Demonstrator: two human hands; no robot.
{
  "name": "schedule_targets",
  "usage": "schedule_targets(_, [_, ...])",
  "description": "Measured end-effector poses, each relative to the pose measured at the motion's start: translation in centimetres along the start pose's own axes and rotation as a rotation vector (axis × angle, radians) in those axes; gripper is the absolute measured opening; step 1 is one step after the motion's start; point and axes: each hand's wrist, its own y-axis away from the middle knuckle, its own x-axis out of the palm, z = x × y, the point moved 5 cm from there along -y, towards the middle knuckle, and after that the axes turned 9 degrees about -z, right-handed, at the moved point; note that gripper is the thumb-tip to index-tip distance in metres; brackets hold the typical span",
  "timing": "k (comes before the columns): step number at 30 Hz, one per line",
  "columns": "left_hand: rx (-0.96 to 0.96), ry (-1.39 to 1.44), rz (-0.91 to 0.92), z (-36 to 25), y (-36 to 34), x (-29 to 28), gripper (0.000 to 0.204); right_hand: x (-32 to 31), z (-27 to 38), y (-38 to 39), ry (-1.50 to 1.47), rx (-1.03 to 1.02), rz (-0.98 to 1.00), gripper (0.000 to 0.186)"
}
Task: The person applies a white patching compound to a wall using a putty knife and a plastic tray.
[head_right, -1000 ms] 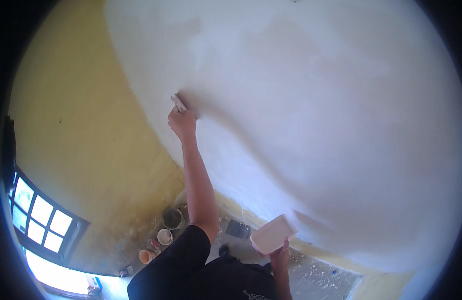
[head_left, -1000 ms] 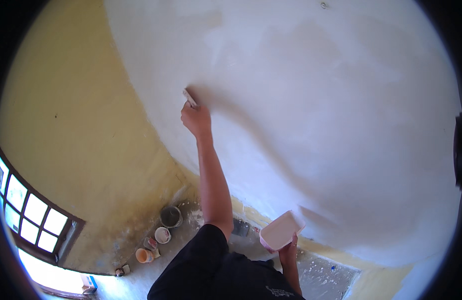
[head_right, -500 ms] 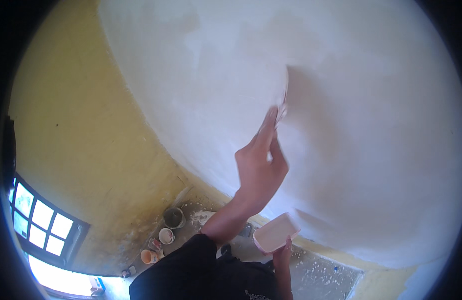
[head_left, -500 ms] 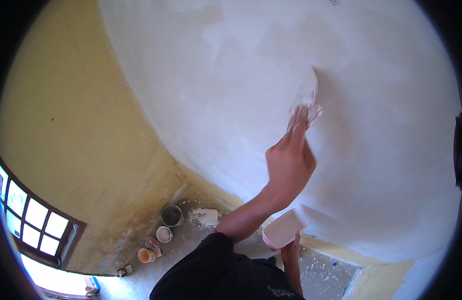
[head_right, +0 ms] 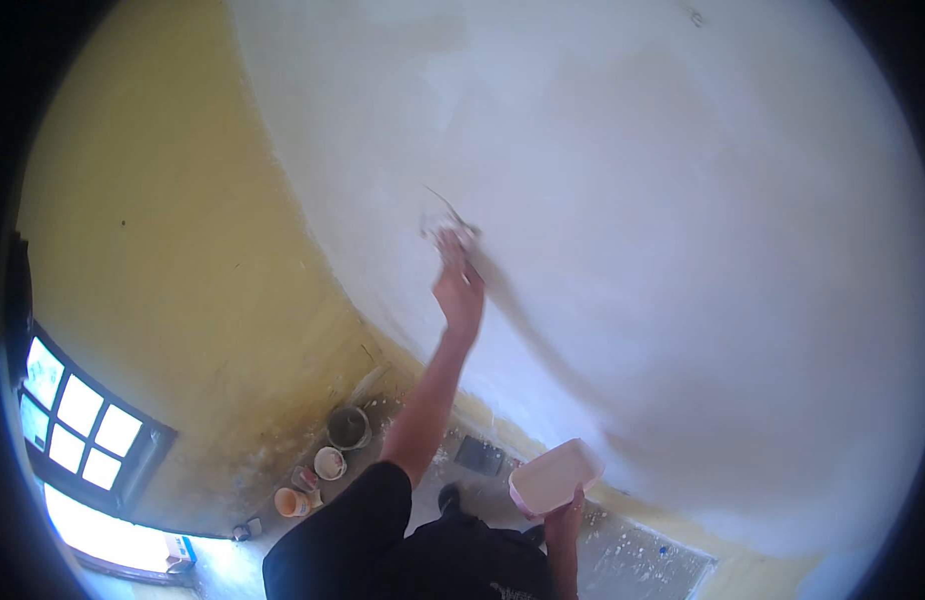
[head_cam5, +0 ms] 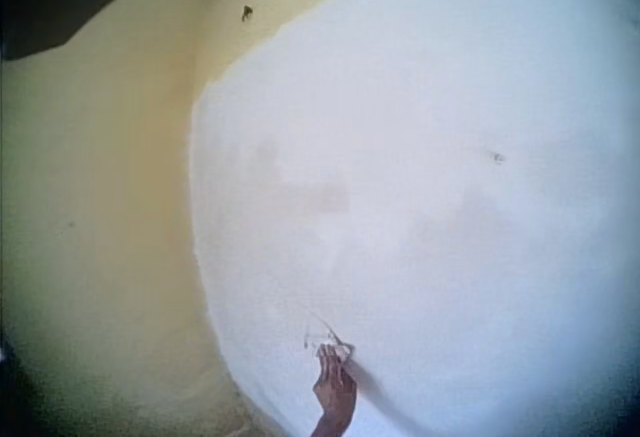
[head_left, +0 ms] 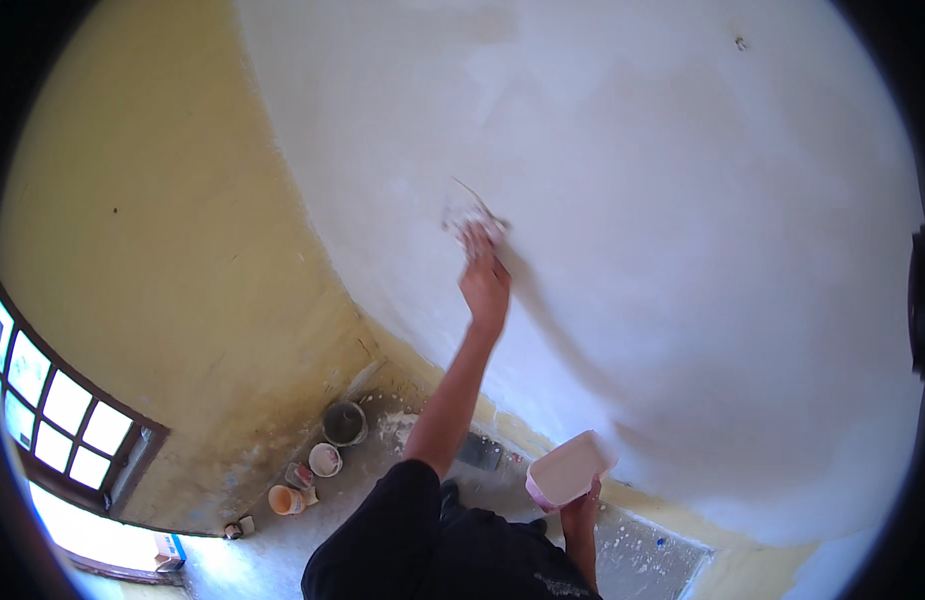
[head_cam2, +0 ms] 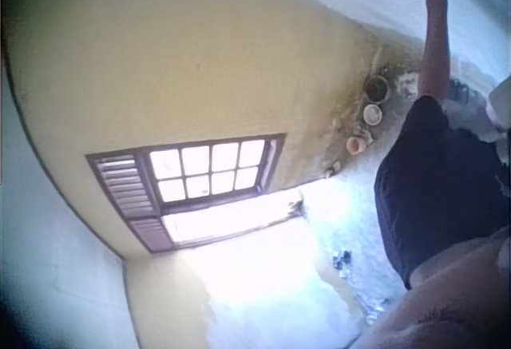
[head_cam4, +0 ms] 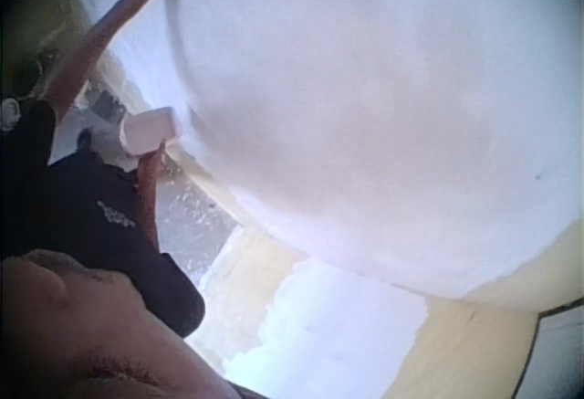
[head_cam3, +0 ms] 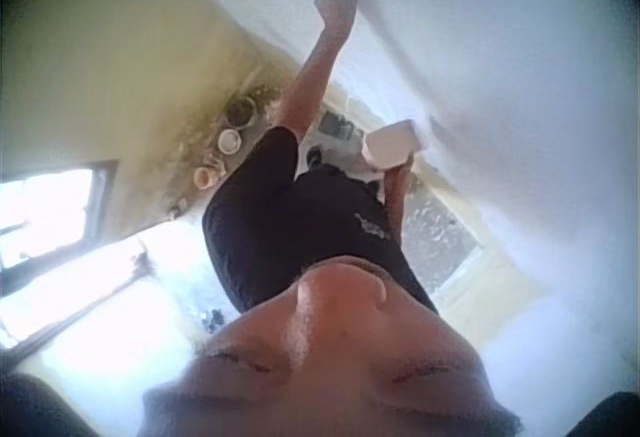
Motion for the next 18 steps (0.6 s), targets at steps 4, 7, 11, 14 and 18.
schedule_targets(4, [0.157, 0.041, 0.204, -1.6, 9.9, -2.1, 0.054, -0.3, -0.9, -0.1, -0.017, 0.027, -0.030, 0.062])
schedule_targets(7, [0.012, 0.194, 0.240, 0.1, 12.3, -5.5, 0.045, 1.3, -0.1, -0.1, 0.019, 0.015, 0.016, 0.062])
schedule_targets(11, [-0.588, -0.065, -0.034, 7.7, 5.9, -5.4, 0.019, 0.1, 0.0, -1.0, 0.008, 0.044, 0.015, 0.063])
schedule_targets(14, [-0.566, -0.037, -0.183, 17.3, -1.8, -6.6, 0.020, 0.5, -2.4, -1.1, 0.038, 0.128, 0.035, 0.063])
schedule_targets(18, [-0.607, 0.082, -0.091, 10.9, -7.4, -3.7, 0.024, -2.0, -2.4, -1.9, 0.040, 0.055, -0.004, 0.062])
